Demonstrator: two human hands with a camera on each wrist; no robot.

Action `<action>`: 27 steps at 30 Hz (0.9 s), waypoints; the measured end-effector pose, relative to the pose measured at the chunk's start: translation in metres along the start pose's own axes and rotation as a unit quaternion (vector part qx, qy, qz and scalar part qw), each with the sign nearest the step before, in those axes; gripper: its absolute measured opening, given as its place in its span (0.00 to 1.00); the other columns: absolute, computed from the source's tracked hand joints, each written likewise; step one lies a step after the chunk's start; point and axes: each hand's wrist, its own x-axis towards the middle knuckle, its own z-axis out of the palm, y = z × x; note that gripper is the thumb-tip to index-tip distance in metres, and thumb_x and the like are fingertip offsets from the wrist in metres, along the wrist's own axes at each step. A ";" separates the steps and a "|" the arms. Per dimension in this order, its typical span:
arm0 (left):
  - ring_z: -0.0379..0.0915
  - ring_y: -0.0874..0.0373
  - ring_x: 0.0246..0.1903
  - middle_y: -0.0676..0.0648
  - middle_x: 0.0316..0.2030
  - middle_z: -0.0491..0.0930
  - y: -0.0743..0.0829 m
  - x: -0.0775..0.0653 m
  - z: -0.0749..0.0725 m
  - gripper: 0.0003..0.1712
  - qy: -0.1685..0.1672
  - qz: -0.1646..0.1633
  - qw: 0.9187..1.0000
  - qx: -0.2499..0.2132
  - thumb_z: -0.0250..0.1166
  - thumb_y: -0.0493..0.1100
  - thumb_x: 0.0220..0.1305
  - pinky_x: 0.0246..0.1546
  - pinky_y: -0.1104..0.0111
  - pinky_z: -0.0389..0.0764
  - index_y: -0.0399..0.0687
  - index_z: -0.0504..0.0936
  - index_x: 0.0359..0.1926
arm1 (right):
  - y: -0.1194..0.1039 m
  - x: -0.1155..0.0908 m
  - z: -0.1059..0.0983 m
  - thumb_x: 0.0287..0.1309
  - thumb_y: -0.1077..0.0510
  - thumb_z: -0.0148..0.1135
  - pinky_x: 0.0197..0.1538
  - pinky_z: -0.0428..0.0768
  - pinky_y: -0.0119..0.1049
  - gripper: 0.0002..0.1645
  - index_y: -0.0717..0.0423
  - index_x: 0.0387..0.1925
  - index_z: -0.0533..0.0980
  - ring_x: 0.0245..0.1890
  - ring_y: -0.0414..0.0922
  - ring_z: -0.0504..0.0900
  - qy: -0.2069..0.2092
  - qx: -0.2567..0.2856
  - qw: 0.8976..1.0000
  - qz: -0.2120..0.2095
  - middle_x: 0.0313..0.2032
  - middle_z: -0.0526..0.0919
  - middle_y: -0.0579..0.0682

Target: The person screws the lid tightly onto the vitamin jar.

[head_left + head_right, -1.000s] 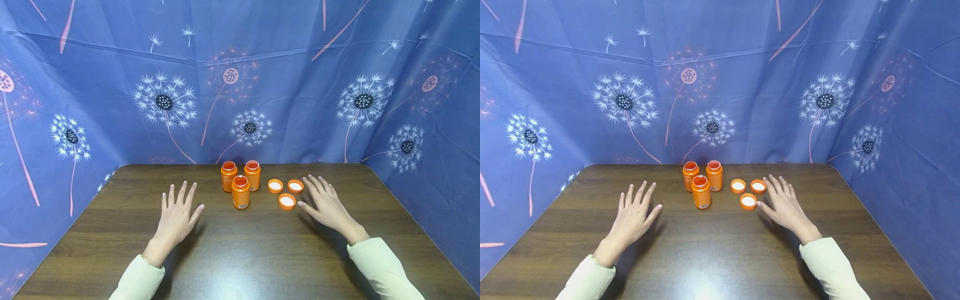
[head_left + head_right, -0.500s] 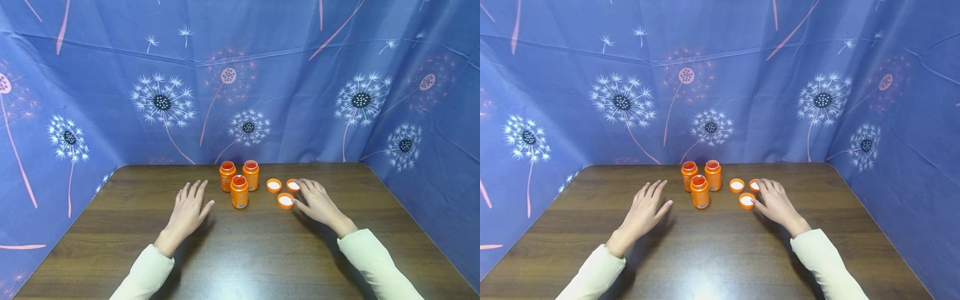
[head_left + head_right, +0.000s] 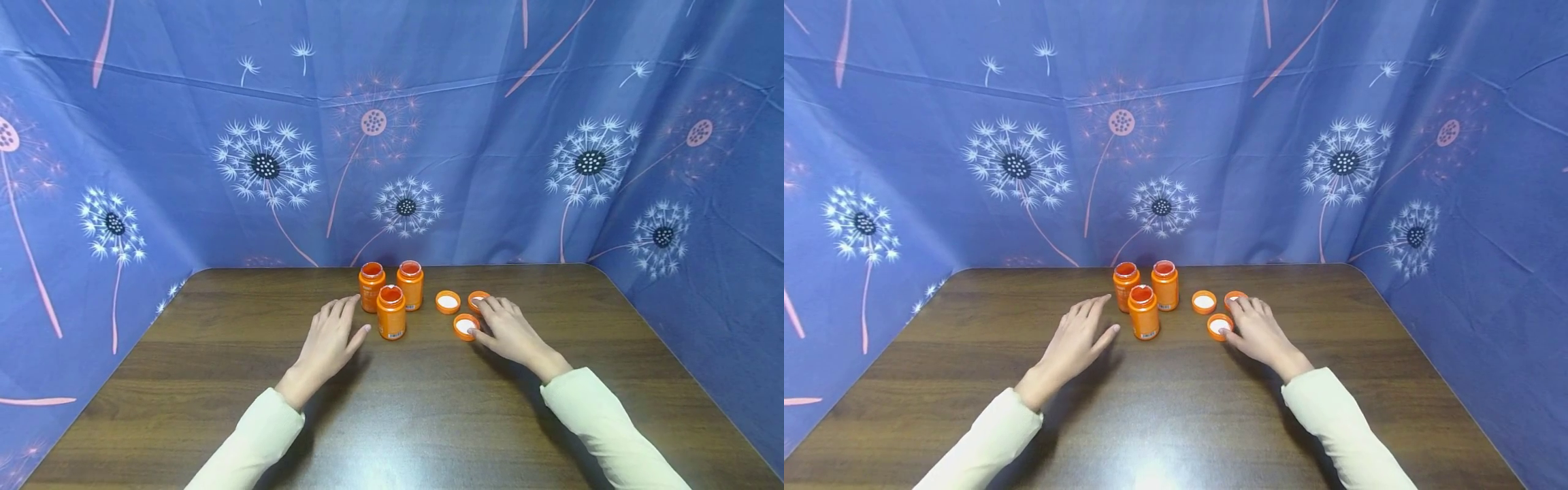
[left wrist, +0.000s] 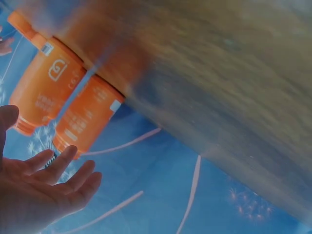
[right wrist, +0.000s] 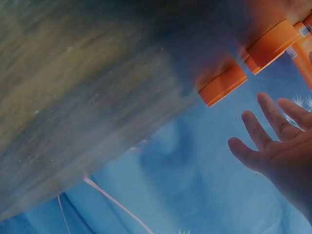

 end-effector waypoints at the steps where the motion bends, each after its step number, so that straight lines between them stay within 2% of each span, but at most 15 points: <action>1: 0.66 0.41 0.55 0.41 0.55 0.71 0.002 0.001 0.001 0.34 0.001 0.003 1.000 -0.001 0.57 0.56 0.61 0.52 0.49 0.68 0.45 0.62 0.63 | 0.000 0.000 0.001 0.50 0.47 0.64 0.52 0.66 0.60 0.34 0.63 0.54 0.68 0.50 0.61 0.71 -0.004 -0.002 1.000 0.001 0.50 0.74 0.60; 6: 0.69 0.42 0.52 0.41 0.52 0.73 0.009 0.007 0.008 0.34 0.012 0.016 1.000 -0.002 0.59 0.55 0.59 0.49 0.51 0.70 0.43 0.64 0.62 | -0.001 0.001 0.003 0.48 0.47 0.66 0.49 0.67 0.59 0.35 0.63 0.53 0.69 0.46 0.60 0.72 -0.011 -0.010 1.000 -0.005 0.49 0.75 0.60; 10: 0.70 0.43 0.50 0.41 0.51 0.74 0.013 0.012 0.013 0.35 0.010 0.014 1.000 -0.008 0.60 0.56 0.59 0.47 0.51 0.72 0.42 0.64 0.61 | -0.003 0.002 0.006 0.46 0.45 0.67 0.48 0.68 0.58 0.34 0.62 0.51 0.71 0.44 0.57 0.72 -0.015 -0.013 1.000 -0.012 0.47 0.76 0.59; 17: 0.72 0.43 0.45 0.41 0.49 0.75 0.017 0.019 0.019 0.37 -0.004 0.008 1.000 -0.016 0.61 0.58 0.57 0.43 0.53 0.73 0.40 0.64 0.60 | -0.006 0.004 0.011 0.46 0.41 0.66 0.49 0.68 0.58 0.36 0.62 0.50 0.73 0.46 0.59 0.72 -0.025 -0.023 0.999 -0.015 0.48 0.75 0.58; 23: 0.74 0.43 0.40 0.40 0.43 0.77 0.020 0.024 0.023 0.36 0.012 0.026 1.000 -0.007 0.62 0.59 0.55 0.39 0.54 0.74 0.39 0.67 0.56 | -0.007 0.005 0.014 0.44 0.43 0.68 0.48 0.69 0.58 0.34 0.61 0.48 0.74 0.46 0.58 0.72 -0.019 -0.038 0.999 -0.018 0.46 0.75 0.57; 27: 0.74 0.43 0.38 0.40 0.41 0.78 0.021 0.027 0.026 0.36 0.012 0.017 1.000 -0.014 0.62 0.59 0.55 0.38 0.54 0.74 0.40 0.67 0.56 | -0.007 0.005 0.015 0.45 0.43 0.67 0.47 0.69 0.57 0.33 0.61 0.48 0.74 0.46 0.58 0.72 -0.028 -0.045 0.998 -0.014 0.45 0.76 0.57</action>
